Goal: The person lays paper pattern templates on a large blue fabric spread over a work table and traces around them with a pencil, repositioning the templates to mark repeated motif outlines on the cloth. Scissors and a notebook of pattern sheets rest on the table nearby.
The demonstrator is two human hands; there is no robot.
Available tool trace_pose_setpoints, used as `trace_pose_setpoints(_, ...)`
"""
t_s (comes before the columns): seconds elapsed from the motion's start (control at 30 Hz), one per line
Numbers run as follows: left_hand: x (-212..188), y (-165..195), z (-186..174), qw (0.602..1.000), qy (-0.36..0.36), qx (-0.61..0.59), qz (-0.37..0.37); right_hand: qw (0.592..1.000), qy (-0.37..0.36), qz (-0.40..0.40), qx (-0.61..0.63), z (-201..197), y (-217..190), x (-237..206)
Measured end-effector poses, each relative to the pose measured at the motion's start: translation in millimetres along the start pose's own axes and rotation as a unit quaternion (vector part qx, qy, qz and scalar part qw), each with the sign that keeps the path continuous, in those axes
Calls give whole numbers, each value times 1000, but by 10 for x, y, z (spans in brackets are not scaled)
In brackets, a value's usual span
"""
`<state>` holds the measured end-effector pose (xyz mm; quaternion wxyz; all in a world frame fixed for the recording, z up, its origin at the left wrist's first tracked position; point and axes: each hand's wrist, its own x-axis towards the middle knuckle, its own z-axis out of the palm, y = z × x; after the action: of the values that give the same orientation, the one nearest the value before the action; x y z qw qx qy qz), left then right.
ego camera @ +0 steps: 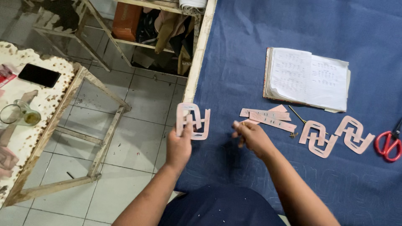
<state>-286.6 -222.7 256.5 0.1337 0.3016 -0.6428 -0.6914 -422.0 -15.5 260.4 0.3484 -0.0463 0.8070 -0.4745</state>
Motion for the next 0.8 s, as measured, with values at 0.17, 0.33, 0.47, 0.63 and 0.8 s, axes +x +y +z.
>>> trace_pose_setpoints(0.17,278,-88,-223,977,32,-212,-20,996,85,-32,-15,-282,260,268)
trace_pose_setpoints(0.33,336,-126,-161,963,-39,-251,-94,993,108,-25,-41,-216,153,269)
trace_pose_setpoints(0.47,249,-167,122,955,-145,-225,-130,993,-12,-26,111,120,117,229)
trace_pose_setpoints(0.63,337,-279,-22,963,-27,242,113,990,111,-44,76,97,185,305)
trace_pose_setpoints(0.8,448,-414,-216,893,-34,348,283,990,137,-19,-21,150,182,275)
